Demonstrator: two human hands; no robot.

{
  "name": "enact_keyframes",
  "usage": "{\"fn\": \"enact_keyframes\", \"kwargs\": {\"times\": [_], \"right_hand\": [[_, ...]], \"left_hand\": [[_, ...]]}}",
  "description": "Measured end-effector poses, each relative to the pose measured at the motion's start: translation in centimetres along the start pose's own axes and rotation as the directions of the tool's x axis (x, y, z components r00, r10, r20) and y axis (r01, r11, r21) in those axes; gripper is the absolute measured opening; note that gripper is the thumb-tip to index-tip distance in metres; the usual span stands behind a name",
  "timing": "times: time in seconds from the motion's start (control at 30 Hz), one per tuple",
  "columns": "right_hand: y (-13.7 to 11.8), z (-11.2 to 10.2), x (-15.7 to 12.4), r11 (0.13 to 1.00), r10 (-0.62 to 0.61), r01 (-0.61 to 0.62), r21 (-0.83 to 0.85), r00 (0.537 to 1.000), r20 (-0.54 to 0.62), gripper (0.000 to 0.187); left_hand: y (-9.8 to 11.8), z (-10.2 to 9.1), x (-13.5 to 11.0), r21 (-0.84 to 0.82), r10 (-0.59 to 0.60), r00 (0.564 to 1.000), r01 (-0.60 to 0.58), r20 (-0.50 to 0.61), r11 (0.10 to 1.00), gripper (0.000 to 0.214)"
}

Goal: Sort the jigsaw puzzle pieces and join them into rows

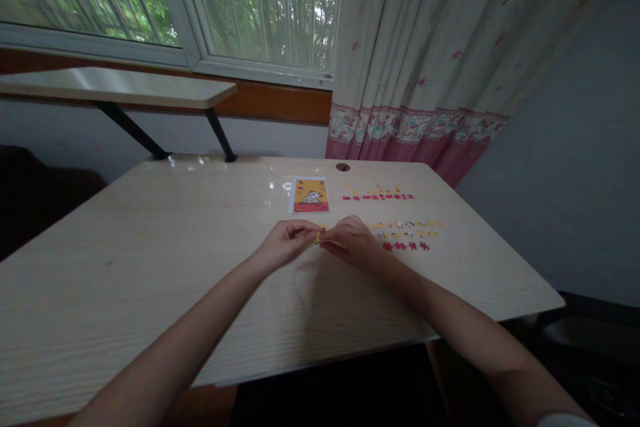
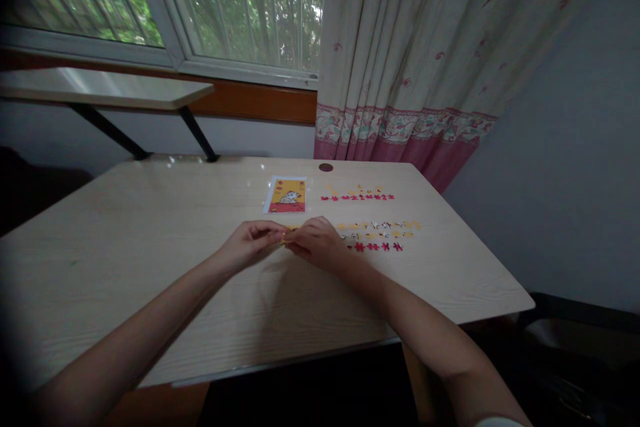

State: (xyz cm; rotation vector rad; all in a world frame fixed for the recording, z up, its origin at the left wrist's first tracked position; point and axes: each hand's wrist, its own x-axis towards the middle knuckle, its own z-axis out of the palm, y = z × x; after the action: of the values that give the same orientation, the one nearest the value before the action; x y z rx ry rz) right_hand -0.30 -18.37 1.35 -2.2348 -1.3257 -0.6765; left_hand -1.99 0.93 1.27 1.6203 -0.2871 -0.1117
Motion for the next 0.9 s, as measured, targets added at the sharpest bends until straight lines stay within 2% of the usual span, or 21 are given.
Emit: {"fn": "enact_keyframes", "kwargs": {"times": [0.13,0.27,0.37,0.5,0.6,0.67,0.73,0.8,0.9], "right_hand": [[0.2,0.2,-0.1,0.999,0.015,-0.017,-0.04,0.999,-0.046,0.028],[0.1,0.0,0.0,0.999,0.03,-0.03,-0.037,1.0,0.004,0.024],[0.1,0.0,0.0,0.999,0.041,-0.04,-0.026,0.999,0.027,0.023],[0.6,0.2,-0.2,0.997,0.062,-0.063,-0.043,0.998,-0.013,0.024],[1.3,-0.2,-0.3,0.99,0.119,-0.122,-0.074,0.992,-0.035,0.026],[1.8,-0.7,-0.4,0.984,0.145,-0.153,-0.095,0.986,-0.08,0.026],[2.3,-1.3,-0.4,0.978,0.158,-0.176,-0.115,0.977,-0.145,0.025],[2.7,-1.8,-0.4,0.972,0.166,-0.194,-0.133,0.966,-0.198,0.024],[3.0,-2.3,-0.5,0.964,0.188,-0.222,-0.145,0.958,-0.217,0.023]], "left_hand": [[-0.4,0.0,0.0,-0.11,-0.009,1.0,0.011,0.025,0.994,0.027],[-0.3,-0.1,0.0,-0.171,-0.034,0.999,0.039,0.029,0.984,0.04],[0.0,0.0,0.0,-0.141,-0.044,0.999,0.047,0.019,0.989,0.041],[-0.5,-0.3,0.1,-0.069,0.0,1.0,0.0,0.001,0.998,0.037],[-0.9,-1.5,0.3,0.154,0.107,0.989,-0.09,-0.105,0.984,0.031],[-0.7,-3.1,0.3,0.435,0.218,0.965,-0.135,-0.147,0.89,0.029],[-0.3,-4.9,0.2,0.679,0.338,0.939,-0.206,-0.065,0.705,0.022],[0.1,-6.8,0.1,0.795,0.354,0.935,-0.236,0.029,0.558,0.019],[0.3,-8.7,0.0,0.867,0.357,0.932,-0.233,0.069,0.441,0.022]]}}
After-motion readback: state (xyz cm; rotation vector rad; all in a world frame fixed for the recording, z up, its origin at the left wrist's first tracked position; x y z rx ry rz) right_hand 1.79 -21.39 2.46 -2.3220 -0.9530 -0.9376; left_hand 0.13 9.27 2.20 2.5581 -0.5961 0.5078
